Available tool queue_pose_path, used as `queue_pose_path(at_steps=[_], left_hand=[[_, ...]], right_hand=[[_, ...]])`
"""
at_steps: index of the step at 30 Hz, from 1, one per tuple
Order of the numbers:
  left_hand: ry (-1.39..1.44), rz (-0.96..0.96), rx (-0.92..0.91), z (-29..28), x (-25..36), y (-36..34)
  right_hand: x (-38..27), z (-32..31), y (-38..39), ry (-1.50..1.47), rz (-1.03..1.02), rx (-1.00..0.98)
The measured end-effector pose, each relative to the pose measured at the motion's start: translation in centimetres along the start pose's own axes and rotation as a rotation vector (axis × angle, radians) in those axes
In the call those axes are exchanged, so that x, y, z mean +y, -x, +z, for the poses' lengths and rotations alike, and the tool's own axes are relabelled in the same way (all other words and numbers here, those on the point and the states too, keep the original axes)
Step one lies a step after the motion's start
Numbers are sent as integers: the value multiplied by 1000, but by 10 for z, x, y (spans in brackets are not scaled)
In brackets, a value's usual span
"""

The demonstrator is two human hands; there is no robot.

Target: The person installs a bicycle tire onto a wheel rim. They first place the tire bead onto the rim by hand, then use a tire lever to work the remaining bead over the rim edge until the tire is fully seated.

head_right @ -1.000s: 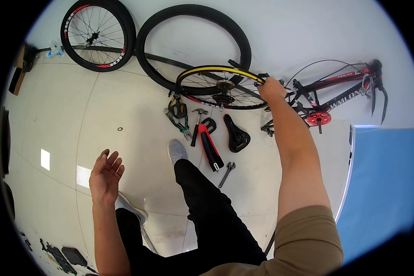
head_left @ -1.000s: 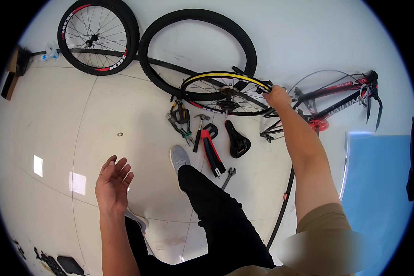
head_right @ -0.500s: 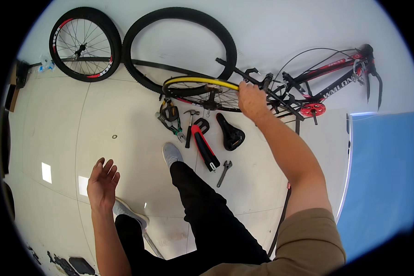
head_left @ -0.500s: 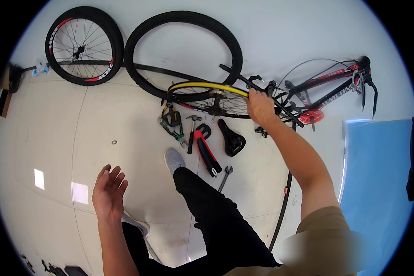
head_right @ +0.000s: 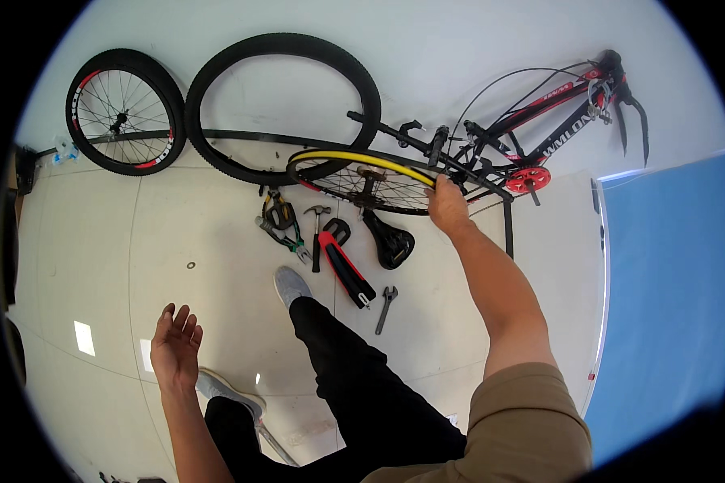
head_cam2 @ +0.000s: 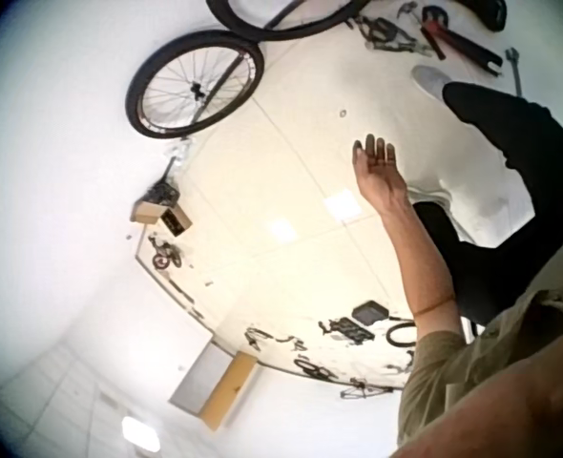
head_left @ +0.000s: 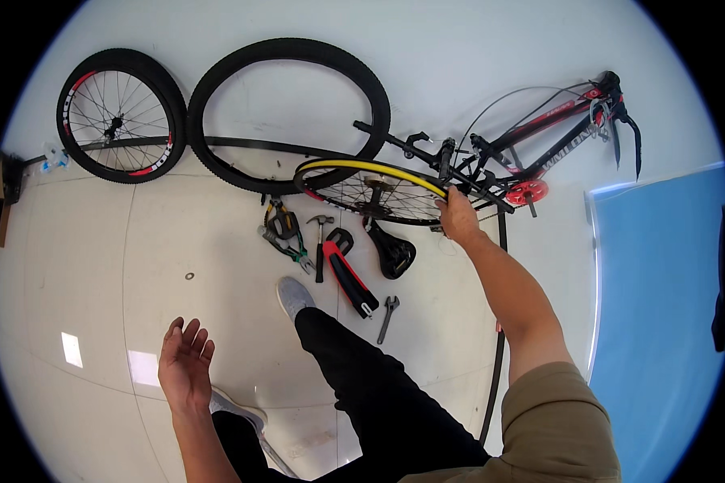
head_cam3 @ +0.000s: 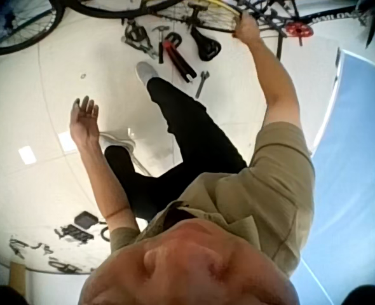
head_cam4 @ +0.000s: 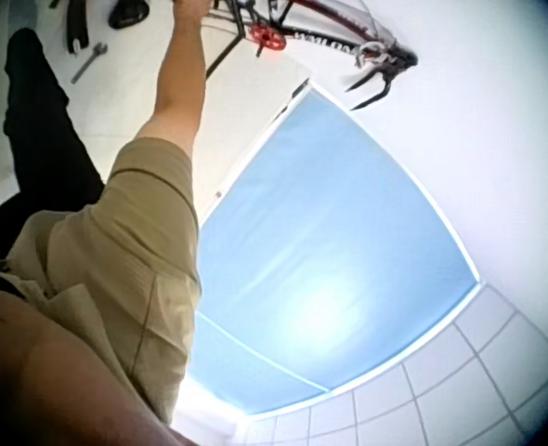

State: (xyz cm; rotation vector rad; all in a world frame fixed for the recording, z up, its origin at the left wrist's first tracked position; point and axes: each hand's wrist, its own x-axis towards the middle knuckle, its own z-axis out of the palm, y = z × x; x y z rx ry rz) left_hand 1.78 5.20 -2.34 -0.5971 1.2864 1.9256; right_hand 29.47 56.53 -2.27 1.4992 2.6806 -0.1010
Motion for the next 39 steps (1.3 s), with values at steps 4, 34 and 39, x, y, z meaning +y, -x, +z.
queue_pose_path(at_steps=[4,34,39], left_hand=[[-8,-10,-9,1,-2,-1],[-45,-21,-2,-2,-6,-4],[-80,-32,4,-3,-7,-4]], right_hand=[[21,10,-8,-89,46,74],[43,-50,-89,162,100,-37],[60,-43,-104,78,-16,91]])
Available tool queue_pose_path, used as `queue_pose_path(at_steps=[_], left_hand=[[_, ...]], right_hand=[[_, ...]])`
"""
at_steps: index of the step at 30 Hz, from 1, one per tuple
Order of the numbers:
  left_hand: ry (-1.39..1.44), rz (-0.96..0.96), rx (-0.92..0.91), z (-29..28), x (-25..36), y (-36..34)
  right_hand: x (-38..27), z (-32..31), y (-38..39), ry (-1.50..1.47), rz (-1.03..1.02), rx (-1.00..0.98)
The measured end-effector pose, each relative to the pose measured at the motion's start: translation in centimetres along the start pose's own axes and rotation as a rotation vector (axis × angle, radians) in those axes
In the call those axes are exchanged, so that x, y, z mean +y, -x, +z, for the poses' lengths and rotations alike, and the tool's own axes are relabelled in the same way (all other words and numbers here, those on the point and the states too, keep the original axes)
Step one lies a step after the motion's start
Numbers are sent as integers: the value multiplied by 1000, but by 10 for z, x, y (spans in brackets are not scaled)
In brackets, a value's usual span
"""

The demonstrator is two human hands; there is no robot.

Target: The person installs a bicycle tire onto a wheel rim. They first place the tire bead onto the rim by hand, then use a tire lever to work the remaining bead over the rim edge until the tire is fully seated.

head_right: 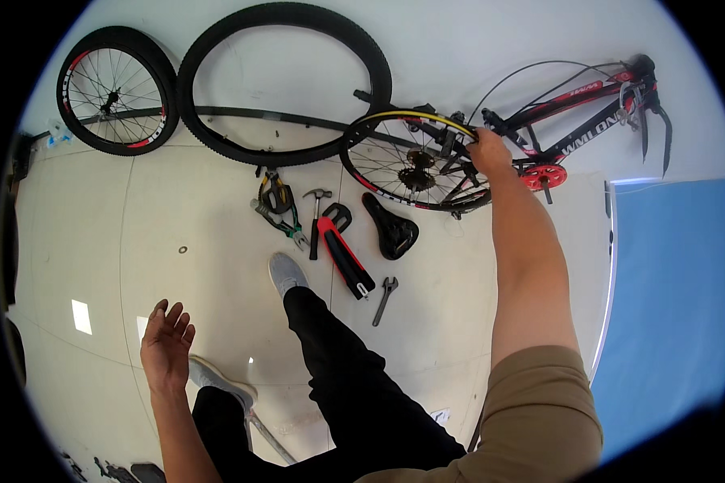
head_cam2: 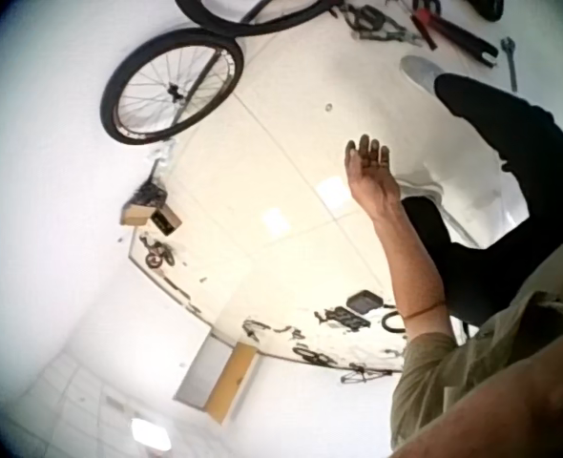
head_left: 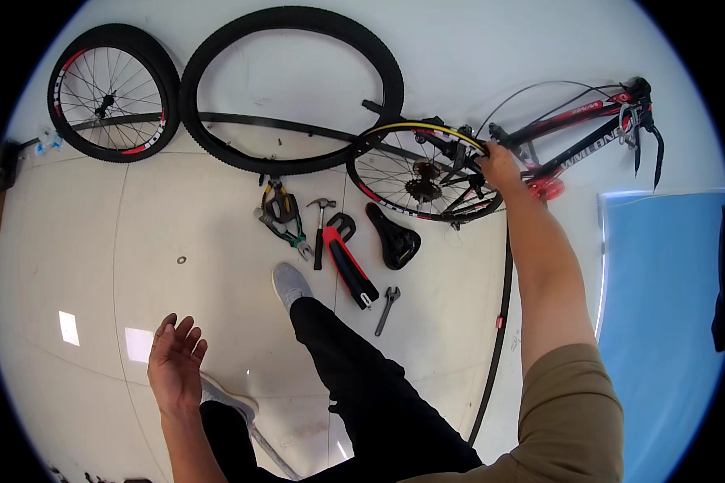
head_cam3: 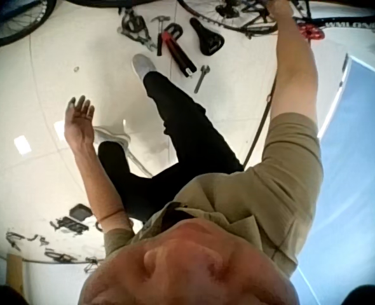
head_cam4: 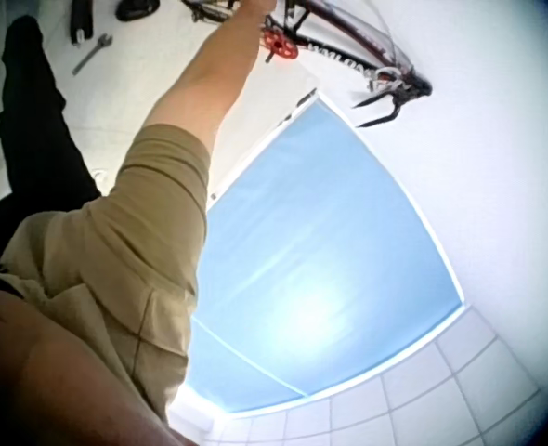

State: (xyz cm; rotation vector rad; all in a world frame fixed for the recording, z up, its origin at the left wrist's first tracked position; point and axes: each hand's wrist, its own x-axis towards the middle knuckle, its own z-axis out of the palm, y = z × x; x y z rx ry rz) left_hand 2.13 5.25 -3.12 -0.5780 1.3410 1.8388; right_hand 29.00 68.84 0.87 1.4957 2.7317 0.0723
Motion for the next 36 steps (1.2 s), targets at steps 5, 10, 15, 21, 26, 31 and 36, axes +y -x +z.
queue_pose_path(at_steps=[5,10,15,21,26,31,36], left_hand=[[-26,-4,22,-3,2,1],[-11,-9,-2,-3,0,-1],[1,-17,-16,1,-3,3],[42,-8,-42,-2,0,7],[59,9,-8,1,9,22],[95,14,-15,8,12,33],[132,48,-8,1,15,39]], right_hand=[[7,4,-4,25,59,-65],[9,-1,0,-11,63,-41],[19,-3,9,-68,-3,19],[59,19,17,-130,-67,133],[33,19,53,-42,-56,156],[22,30,103,-63,-134,185],[-47,51,183,-228,-268,-50]])
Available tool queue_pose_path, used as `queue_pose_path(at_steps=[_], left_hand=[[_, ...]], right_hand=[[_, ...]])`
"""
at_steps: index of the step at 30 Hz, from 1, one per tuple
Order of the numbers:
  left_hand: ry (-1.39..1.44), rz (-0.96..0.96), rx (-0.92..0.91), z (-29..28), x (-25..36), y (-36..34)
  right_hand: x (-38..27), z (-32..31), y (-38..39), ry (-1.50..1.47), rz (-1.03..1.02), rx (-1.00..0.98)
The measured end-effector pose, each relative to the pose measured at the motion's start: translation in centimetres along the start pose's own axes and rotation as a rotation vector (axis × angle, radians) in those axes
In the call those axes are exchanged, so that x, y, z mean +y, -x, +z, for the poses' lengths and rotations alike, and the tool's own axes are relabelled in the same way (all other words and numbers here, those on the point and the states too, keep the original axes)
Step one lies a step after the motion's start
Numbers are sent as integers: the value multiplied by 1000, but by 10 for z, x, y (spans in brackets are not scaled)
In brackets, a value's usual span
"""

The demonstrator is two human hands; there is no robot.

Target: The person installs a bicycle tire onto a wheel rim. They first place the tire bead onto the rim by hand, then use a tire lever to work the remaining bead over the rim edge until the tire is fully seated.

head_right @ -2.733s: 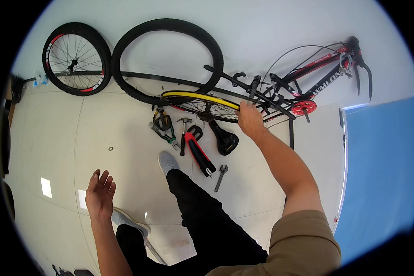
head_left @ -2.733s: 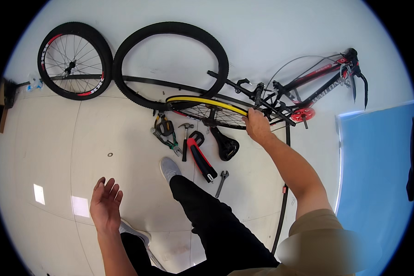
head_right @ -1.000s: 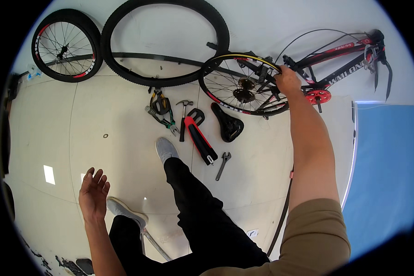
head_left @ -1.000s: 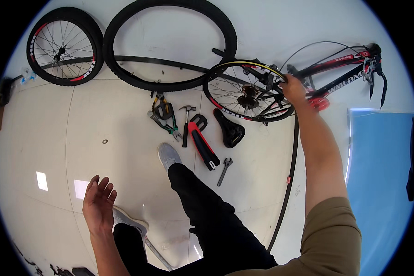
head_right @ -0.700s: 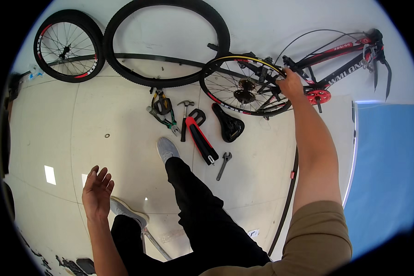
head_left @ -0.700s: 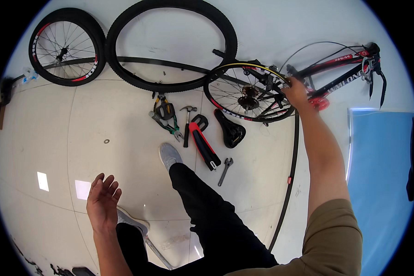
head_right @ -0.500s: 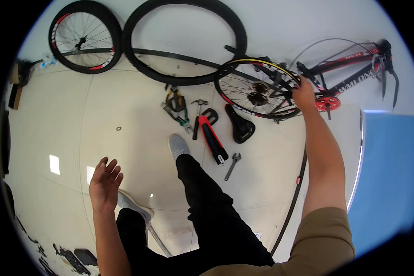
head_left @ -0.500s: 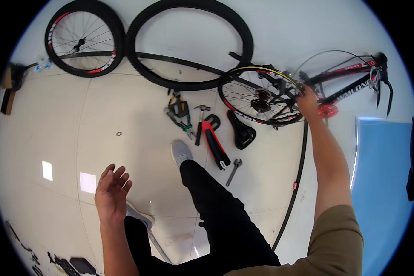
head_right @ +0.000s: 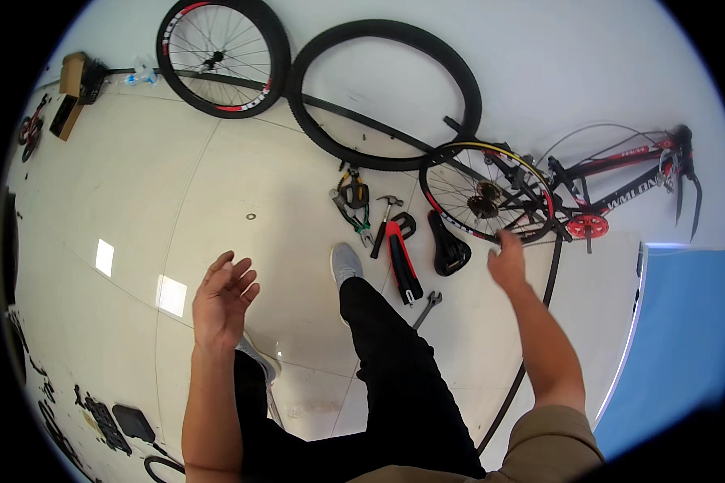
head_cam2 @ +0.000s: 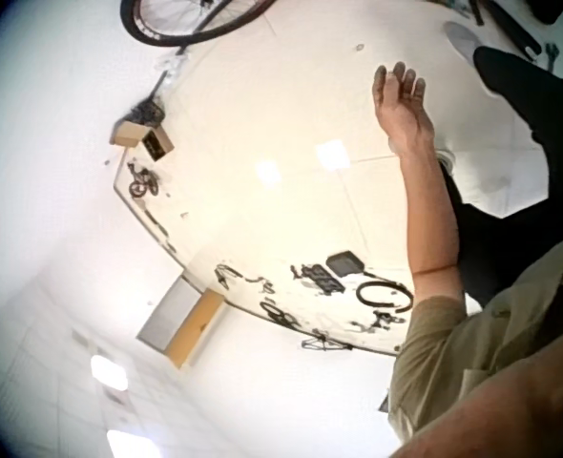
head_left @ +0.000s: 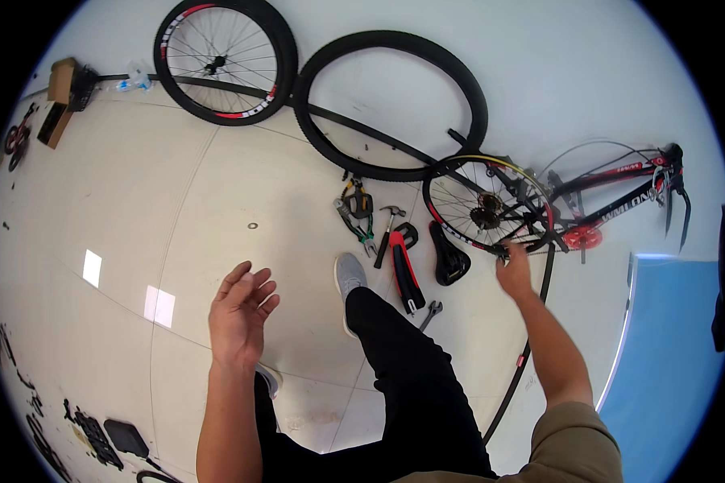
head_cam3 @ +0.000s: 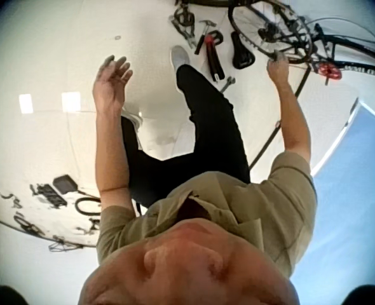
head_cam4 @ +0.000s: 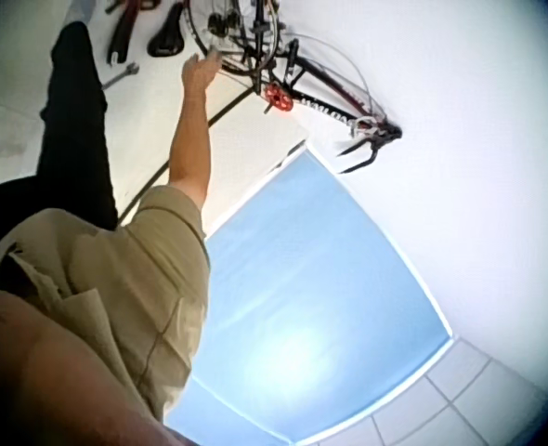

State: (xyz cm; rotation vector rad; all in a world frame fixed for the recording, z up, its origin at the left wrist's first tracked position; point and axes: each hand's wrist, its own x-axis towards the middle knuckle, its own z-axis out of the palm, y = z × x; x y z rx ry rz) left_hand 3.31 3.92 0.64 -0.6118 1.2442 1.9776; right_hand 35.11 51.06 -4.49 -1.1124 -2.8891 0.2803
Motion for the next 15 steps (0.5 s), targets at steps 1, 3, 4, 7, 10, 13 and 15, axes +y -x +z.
queue_pose_path(at_steps=[1,3,4,7,10,13,15], left_hand=[[-1,13,6,3,-1,2],[12,37,-10,-4,-8,-2],[-11,47,-6,-5,-7,-2],[40,17,-44,-4,-7,1],[128,-34,-61,-5,-3,5],[182,-39,-52,-5,4,6],[198,-51,-24,-9,5,5]], right_hand=[[-1,11,15,-39,23,-28],[-13,25,38,-12,-70,-65],[-24,31,43,-77,-42,-123],[-73,24,32,-156,-100,-223],[-134,13,-7,-202,-191,-195],[-188,17,-79,-232,-340,-121],[-249,21,-144,-264,-404,-80]])
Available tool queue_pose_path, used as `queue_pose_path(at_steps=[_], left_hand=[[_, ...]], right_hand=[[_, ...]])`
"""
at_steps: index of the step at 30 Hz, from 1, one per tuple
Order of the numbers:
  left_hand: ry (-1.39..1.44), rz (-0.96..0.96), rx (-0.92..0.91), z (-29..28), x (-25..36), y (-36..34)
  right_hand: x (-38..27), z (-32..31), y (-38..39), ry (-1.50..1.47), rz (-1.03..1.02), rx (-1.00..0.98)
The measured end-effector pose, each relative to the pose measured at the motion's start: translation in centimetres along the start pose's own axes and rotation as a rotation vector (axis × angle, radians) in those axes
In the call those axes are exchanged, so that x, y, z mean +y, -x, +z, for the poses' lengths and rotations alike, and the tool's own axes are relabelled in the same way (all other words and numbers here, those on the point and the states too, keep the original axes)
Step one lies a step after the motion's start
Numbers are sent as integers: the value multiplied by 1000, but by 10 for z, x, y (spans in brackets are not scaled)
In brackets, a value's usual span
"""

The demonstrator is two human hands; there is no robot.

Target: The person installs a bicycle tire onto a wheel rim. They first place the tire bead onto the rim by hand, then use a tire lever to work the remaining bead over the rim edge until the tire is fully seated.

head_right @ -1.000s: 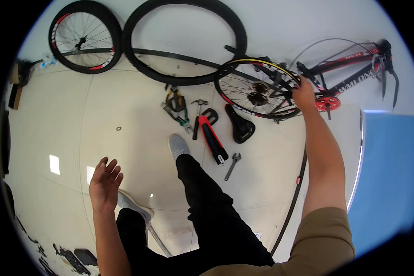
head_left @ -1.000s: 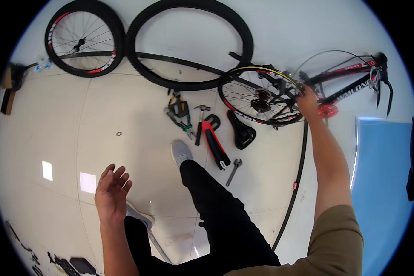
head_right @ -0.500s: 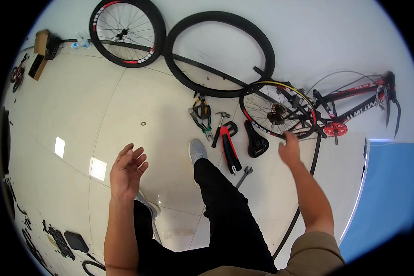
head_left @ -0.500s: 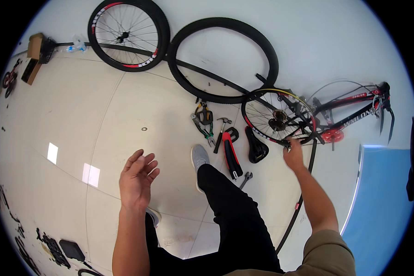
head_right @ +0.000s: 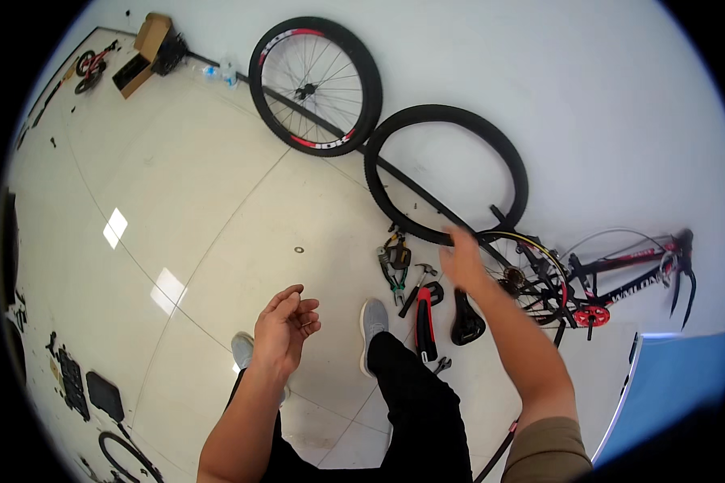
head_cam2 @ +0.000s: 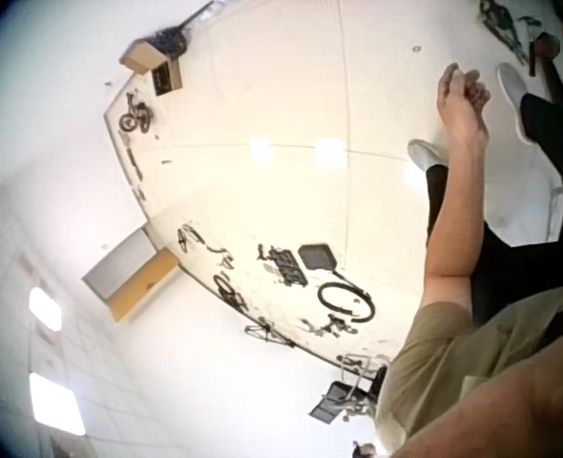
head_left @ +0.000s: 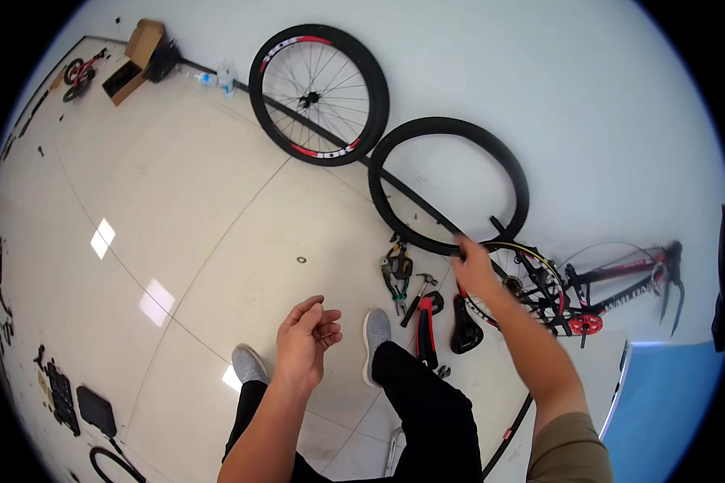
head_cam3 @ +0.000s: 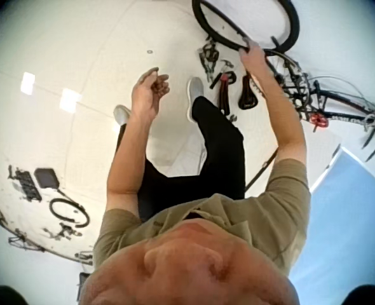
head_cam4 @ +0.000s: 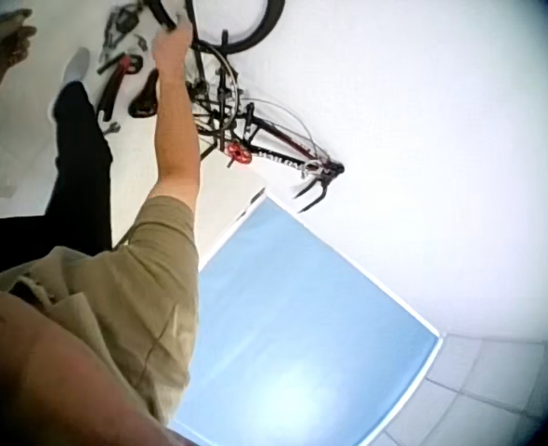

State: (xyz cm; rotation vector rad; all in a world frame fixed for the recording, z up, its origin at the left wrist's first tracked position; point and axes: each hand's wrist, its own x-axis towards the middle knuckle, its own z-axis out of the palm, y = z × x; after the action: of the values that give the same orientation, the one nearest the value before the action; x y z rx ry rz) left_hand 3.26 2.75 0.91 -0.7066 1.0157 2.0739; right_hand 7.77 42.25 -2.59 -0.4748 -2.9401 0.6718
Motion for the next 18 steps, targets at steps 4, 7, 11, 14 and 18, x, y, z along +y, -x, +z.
queue_pose_path(at_steps=[4,7,11,14,18], left_hand=[[27,-90,82,-13,-12,-5],[77,-194,136,-22,-10,-2],[143,-219,170,-21,0,-11],[172,-244,186,-21,3,-21],[216,-244,181,-16,6,-37]], right_hand=[[-17,33,-185,28,-155,210],[-56,43,-290,102,-101,313],[-107,49,-340,-151,31,286],[-100,52,-368,-197,140,269],[-67,43,-408,-349,283,127]])
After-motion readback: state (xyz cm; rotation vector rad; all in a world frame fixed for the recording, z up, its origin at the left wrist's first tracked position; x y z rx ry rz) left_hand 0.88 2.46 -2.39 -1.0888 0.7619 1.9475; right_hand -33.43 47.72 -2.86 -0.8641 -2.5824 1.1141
